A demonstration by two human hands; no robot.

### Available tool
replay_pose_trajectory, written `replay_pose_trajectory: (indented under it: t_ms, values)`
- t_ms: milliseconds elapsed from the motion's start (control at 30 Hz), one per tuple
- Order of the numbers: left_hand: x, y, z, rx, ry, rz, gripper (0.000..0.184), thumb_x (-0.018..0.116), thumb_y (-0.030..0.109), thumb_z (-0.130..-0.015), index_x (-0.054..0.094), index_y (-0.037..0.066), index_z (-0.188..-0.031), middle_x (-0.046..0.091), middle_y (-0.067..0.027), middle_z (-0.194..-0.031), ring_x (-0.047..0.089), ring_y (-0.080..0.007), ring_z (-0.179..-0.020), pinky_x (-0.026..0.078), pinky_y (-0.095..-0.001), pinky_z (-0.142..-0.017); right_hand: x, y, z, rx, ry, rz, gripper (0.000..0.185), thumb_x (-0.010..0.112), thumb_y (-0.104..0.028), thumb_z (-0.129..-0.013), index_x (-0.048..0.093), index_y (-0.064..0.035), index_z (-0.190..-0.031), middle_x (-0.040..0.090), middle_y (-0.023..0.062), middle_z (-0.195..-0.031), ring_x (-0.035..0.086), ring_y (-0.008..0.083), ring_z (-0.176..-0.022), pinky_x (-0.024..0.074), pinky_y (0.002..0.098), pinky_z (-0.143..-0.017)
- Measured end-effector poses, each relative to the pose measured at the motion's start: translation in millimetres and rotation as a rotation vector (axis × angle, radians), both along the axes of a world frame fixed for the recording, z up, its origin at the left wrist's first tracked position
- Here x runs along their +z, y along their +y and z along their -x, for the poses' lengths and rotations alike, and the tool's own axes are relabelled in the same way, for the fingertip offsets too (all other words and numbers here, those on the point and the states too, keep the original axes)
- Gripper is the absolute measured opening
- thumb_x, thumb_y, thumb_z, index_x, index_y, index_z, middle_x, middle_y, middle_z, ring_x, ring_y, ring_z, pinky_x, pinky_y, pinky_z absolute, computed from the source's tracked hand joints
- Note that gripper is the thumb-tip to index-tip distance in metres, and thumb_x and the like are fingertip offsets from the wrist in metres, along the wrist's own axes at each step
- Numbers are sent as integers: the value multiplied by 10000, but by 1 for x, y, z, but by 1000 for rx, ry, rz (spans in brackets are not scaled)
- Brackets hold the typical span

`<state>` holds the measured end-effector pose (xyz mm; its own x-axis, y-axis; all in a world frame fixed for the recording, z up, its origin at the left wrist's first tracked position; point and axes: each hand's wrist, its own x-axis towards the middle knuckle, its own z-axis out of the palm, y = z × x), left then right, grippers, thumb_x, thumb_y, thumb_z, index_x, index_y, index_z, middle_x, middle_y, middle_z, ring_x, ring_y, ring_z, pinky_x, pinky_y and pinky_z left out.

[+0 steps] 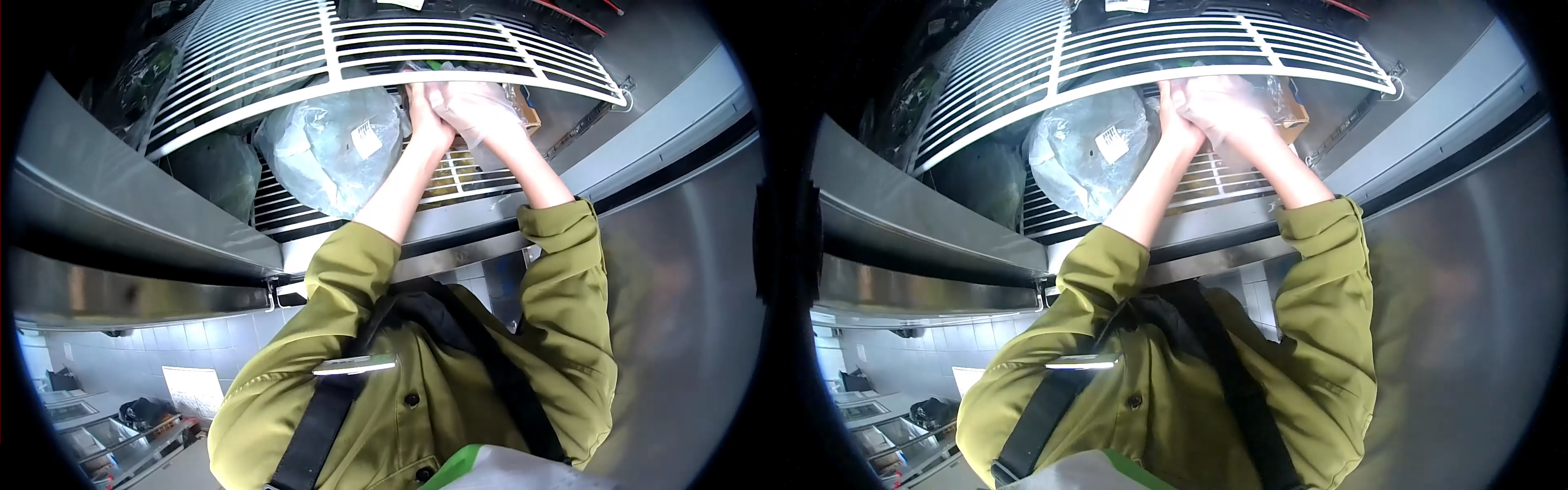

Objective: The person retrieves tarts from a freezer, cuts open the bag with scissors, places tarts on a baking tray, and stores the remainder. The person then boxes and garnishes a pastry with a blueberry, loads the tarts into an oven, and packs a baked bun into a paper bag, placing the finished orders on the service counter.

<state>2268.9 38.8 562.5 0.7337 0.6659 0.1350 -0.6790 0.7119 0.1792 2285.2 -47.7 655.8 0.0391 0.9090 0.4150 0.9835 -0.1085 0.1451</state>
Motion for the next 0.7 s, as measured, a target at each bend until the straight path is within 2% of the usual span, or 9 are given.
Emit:
replay_pose_trajectory:
  t_ms: [133,167,333,400,500,533,567,600,700]
  values:
    - [1,4,-9,22,52,19,530,478,434,-859,256,246,-1303,404,-47,-1216,428,-224,-1096,383,-406,-921,-19,17,-19,-66,70,-18,316,397,-303,-846,561,-33,-858,590,164,-789,585,311,-730,472,387,-632]
    - [5,6,-9,23,39,12,550,477,444,-856,241,247,-1312,395,-62,-1230,427,-228,-1102,378,-410,-925,-11,17,-8,-161,191,-26,285,425,-290,-830,556,-36,-843,588,168,-782,588,311,-724,472,379,-618]
    - [1,7,-15,141,93,-30,585,461,439,-864,209,207,-1338,342,-87,-1307,400,-238,-1150,359,-387,-951,-24,15,-10,109,393,-299,247,460,-260,-799,552,-32,-821,571,172,-758,570,314,-707,447,390,-616]
    - [2,10,-16,175,131,-61,585,453,440,-868,209,197,-1341,334,-94,-1316,393,-238,-1162,355,-372,-955,-25,16,-9,119,264,-387,232,462,-241,-790,553,-30,-817,565,179,-770,562,315,-716,441,391,-634]
    - [13,5,-11,98,127,-5,535,423,452,-876,203,267,-1327,354,-78,-1303,386,-274,-1165,333,-542,-912,-6,21,-14,-242,131,-130,289,444,-269,-814,560,-7,-852,563,184,-842,546,320,-791,438,377,-706]
    - [18,2,-8,78,117,22,524,417,458,-876,204,283,-1322,357,-73,-1301,382,-288,-1167,323,-588,-896,5,21,-24,-204,204,-36,291,433,-268,-817,568,-15,-869,566,184,-856,552,326,-803,445,383,-731]
    - [17,3,-5,29,167,-12,508,408,481,-869,204,315,-1304,348,-69,-1306,365,-340,-1169,268,-690,-842,8,21,-38,-146,163,-45,275,439,-255,-813,566,-24,-888,566,191,-868,556,327,-812,446,383,-707]
    - [15,5,-5,-18,144,-18,527,415,501,-857,202,311,-1300,316,-70,-1327,326,-363,-1192,236,-695,-866,6,21,-51,-89,122,-54,260,445,-243,-810,564,-33,-908,565,199,-880,561,329,-821,447,383,-683]
    - [14,12,-3,-134,-2,-15,544,429,517,-842,227,291,-1294,304,-76,-1336,311,-363,-1208,218,-684,-890,4,19,-70,-71,50,-219,286,480,-264,-803,564,-54,-976,566,172,-945,542,330,-869,434,400,-746]
